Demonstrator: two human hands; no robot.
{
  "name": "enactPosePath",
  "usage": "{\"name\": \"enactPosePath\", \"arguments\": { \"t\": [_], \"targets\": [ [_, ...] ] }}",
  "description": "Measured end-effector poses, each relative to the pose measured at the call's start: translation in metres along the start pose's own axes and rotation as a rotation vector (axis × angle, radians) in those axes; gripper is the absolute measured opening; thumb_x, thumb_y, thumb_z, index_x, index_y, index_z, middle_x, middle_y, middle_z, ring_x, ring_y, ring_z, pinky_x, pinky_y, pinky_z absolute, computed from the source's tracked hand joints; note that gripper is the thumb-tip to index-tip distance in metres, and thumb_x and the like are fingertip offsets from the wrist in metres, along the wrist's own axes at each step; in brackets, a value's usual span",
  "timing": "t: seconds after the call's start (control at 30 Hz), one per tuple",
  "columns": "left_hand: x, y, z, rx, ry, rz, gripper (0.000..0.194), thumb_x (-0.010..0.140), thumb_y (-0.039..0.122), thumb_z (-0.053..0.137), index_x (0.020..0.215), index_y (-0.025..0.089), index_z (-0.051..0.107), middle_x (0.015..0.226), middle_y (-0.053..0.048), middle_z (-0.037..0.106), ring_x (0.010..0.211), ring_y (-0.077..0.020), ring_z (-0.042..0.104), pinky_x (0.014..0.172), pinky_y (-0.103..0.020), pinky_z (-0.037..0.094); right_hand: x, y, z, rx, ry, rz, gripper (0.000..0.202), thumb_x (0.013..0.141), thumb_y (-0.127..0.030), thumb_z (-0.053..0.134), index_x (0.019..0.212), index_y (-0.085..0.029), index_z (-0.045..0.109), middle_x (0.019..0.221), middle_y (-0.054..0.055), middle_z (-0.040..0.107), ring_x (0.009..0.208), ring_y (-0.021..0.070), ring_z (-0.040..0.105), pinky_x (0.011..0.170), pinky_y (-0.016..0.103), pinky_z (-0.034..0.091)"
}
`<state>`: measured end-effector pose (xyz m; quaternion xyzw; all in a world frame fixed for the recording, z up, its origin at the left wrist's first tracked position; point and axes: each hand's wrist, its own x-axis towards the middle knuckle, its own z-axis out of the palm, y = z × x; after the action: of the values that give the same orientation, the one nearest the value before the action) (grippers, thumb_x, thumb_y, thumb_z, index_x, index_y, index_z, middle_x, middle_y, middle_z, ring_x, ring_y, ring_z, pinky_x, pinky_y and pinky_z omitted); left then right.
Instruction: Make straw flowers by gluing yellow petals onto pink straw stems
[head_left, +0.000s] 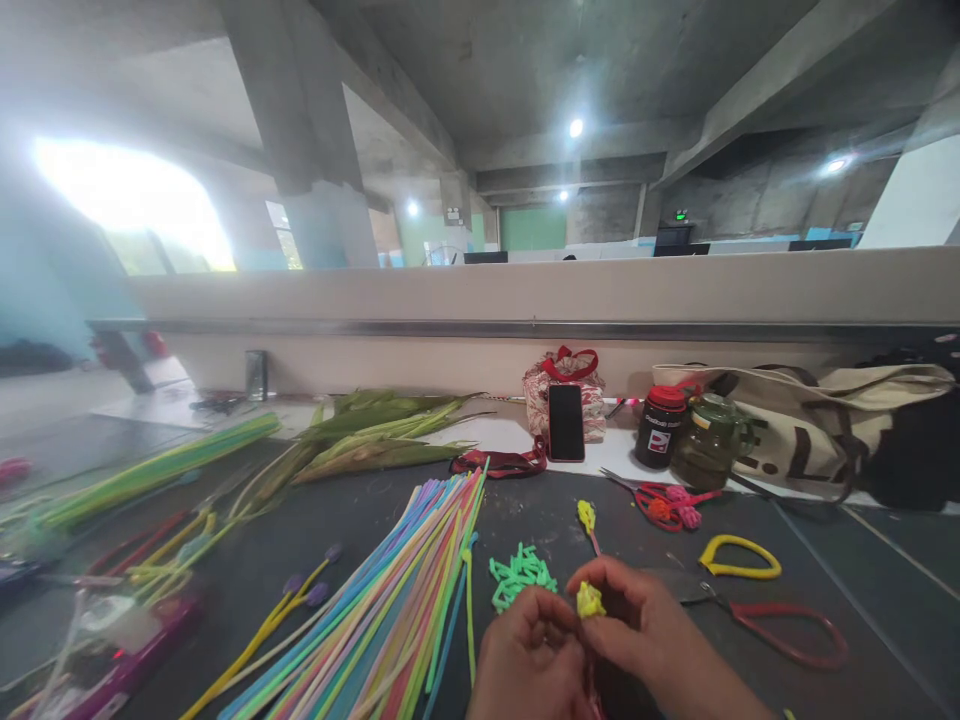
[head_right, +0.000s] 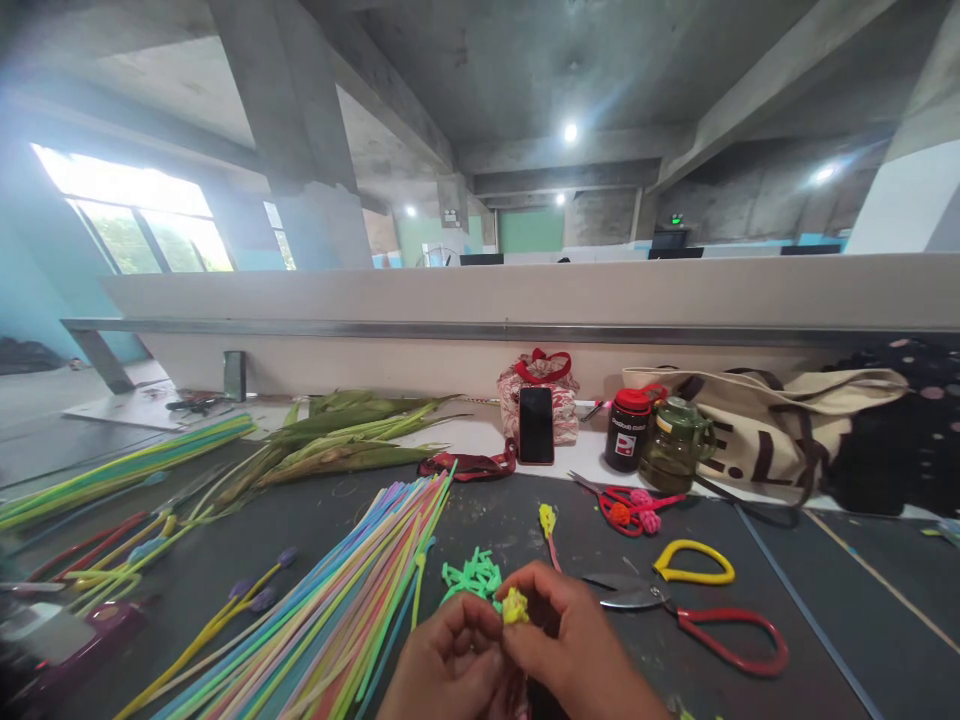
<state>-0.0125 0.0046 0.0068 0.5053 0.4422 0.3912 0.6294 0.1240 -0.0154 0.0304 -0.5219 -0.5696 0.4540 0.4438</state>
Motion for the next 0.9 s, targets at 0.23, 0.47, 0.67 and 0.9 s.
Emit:
{"name": "enactPosePath", "arguments": {
  "t": [0.23, 0.47, 0.67, 0.9],
  "targets": [
    [-0.007, 0.005, 0.0, -0.146, -0.159, 0.0, 0.018, 0.059, 0.022, 0.063, 0.07, 0.017, 0.05, 0.053, 0.002, 0.059, 0.042, -0.0104, 0.057, 0.042, -0.018, 0.039, -0.001, -0.003, -0.001, 0.17, -0.032, 0.046, 0.014, 0.061, -0.019, 0.056, 0.075, -0.016, 0.057, 0.061, -0.004, 0.054, 0.057, 0.0117, 0.049, 0.053, 0.022, 0.036],
    [0.0, 0.002, 0.0, -0.178, -0.088, -0.033, 0.014, 0.06, 0.02, 0.063, 0.067, 0.015, 0.052, 0.05, 0.004, 0.057, 0.045, -0.0076, 0.054, 0.048, -0.017, 0.039, 0.004, 0.013, -0.001, 0.177, -0.07, 0.05, 0.033, 0.057, -0.02, 0.064, 0.09, -0.017, 0.059, 0.075, -0.002, 0.058, 0.055, 0.0098, 0.048, 0.049, 0.021, 0.034],
    [0.002, 0.004, -0.006, -0.173, -0.158, -0.101, 0.023, 0.057, 0.026, 0.067, 0.07, 0.016, 0.05, 0.045, 0.004, 0.057, 0.035, -0.0092, 0.051, 0.036, -0.016, 0.031, -0.002, -0.001, -0.008, 0.132, -0.159, 0.085, 0.06, 0.058, -0.005, 0.057, 0.117, -0.019, 0.051, 0.076, -0.002, 0.059, 0.066, 0.0134, 0.055, 0.058, 0.023, 0.04],
    [0.001, 0.006, -0.006, -0.187, -0.104, -0.096, 0.027, 0.054, 0.026, 0.071, 0.066, 0.015, 0.05, 0.045, 0.003, 0.057, 0.034, -0.0092, 0.05, 0.034, -0.016, 0.032, 0.0, 0.003, -0.012, 0.123, -0.026, 0.074, 0.03, 0.064, -0.017, 0.062, 0.094, -0.017, 0.059, 0.079, -0.001, 0.06, 0.061, 0.0111, 0.053, 0.053, 0.021, 0.039]
  ]
}}
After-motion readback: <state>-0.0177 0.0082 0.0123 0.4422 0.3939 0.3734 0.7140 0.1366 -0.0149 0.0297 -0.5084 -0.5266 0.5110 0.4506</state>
